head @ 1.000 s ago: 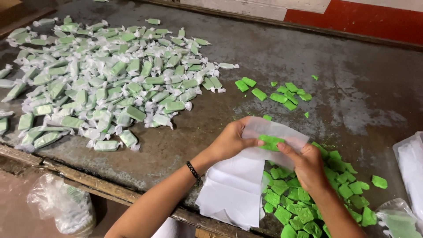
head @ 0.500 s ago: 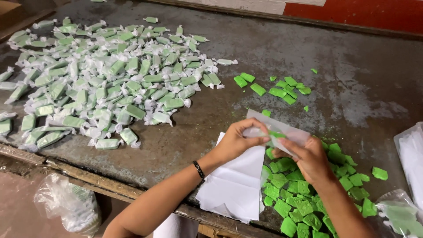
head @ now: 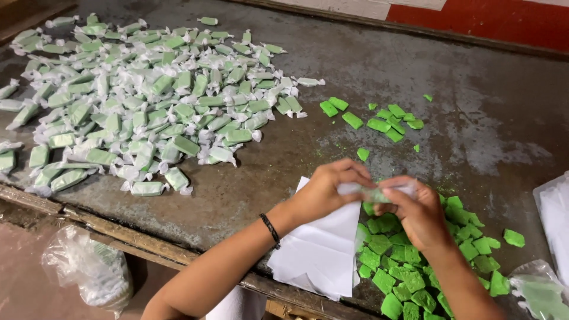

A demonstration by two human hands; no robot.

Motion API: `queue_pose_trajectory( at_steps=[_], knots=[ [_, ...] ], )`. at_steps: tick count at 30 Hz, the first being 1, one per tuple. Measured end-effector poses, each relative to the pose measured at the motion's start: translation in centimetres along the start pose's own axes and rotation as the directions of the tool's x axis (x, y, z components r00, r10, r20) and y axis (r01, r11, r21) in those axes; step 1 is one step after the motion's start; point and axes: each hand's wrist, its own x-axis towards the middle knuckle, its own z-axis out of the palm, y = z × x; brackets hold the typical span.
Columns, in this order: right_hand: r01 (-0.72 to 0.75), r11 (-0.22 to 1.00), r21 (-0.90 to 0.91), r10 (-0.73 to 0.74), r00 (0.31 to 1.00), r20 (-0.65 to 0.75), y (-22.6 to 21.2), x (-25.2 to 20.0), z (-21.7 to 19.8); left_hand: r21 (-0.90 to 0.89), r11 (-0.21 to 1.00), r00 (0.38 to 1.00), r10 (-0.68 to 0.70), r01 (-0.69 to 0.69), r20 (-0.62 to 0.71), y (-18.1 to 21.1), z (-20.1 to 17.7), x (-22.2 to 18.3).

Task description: A person is rapidly wrapping small green rectangular items in individual pieces of white paper on a metal workbench.

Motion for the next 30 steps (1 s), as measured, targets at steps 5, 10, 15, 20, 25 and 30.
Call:
queue_pose_trajectory(
  at_steps=[5,10,15,20,25,30],
  knots=[
    [-0.13,0.98,0.148,0.125,0.991,0.04,0.1,0.3,-1.2,0.165,0.98,0.993,0.113,-0.115,0.02,0.5,-0.4,0.1],
    [-0.149,0.98,0.131,0.165,0.978,-0.128,-1.1,0.7,-0.9,0.033,0.999,0.994,0.013,-0.009,-0.11,0.4,-0.4,0.4],
    [-0.286,0.861,0.421,0.373,0.917,-0.14,1.1,0.9,-1.4,0.109,0.992,0.995,-0.057,0.065,-0.077,1.1,0.3,0.0],
    [-0.082,0.988,0.129,0.098,0.988,-0.123,-1.5,0.5,-0.9,-0.61,0.533,0.761,-0.62,0.587,0.191,-0.6,1.4,-0.9],
    [-0.501,0.713,0.491,0.624,0.773,-0.116,6.0,1.8,-4.4,0.659,0.721,0.965,0.054,-0.214,0.255,1.3,2.0,-1.5],
    [-0.414,0.903,0.117,0.422,0.905,-0.057,0.6,3.7,0.3,-0.384,0.923,0.878,-0.203,0.023,-0.434,3.4,-3.6,1.5]
  ],
)
